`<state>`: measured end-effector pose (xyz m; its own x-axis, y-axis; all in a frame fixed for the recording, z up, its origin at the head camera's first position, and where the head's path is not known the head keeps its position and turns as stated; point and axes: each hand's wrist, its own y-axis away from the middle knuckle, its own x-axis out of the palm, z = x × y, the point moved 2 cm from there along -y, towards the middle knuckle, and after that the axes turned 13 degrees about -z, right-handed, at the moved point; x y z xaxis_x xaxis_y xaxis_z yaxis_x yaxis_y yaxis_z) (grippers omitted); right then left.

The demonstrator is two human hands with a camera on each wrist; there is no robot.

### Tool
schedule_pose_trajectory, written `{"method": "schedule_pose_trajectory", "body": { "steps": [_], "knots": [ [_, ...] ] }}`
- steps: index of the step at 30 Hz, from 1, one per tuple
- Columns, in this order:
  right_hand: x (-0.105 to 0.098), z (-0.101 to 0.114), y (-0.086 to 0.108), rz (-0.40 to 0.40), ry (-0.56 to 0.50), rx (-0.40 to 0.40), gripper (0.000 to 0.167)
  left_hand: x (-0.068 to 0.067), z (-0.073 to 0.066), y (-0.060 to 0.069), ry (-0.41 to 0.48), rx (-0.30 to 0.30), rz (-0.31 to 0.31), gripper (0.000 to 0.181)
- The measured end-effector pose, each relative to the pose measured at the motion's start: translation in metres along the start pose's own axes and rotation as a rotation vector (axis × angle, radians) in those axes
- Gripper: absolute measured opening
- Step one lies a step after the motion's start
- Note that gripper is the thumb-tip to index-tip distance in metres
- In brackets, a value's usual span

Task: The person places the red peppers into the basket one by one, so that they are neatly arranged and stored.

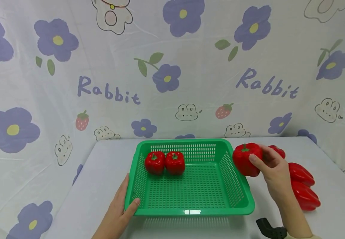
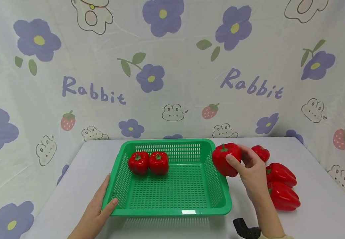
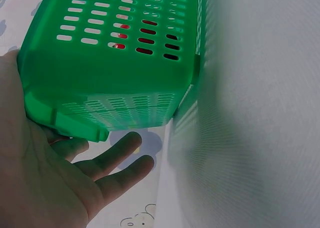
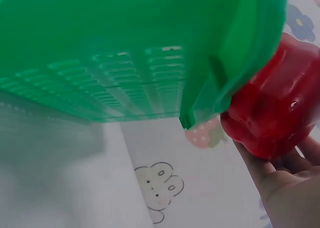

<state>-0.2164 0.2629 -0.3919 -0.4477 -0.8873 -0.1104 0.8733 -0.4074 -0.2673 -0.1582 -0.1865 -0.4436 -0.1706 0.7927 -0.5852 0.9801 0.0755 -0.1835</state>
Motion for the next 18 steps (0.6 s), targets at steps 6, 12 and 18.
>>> {"method": "schedule_pose_trajectory", "body": {
  "steps": [6, 12, 18],
  "knots": [
    [0.008, 0.003, 0.004, 0.032, 0.014, -0.048, 0.058, 0.002, 0.002, 0.000, -0.006, -0.004, -0.014, 0.084],
    [0.016, 0.006, 0.006, 0.069, 0.015, -0.062, 0.065, 0.002, 0.002, 0.001, -0.006, 0.011, -0.023, 0.084],
    [0.022, 0.008, 0.009, 0.104, 0.015, -0.054, 0.062, 0.002, 0.000, 0.000, 0.005, 0.031, -0.022, 0.083]
  ]
}}
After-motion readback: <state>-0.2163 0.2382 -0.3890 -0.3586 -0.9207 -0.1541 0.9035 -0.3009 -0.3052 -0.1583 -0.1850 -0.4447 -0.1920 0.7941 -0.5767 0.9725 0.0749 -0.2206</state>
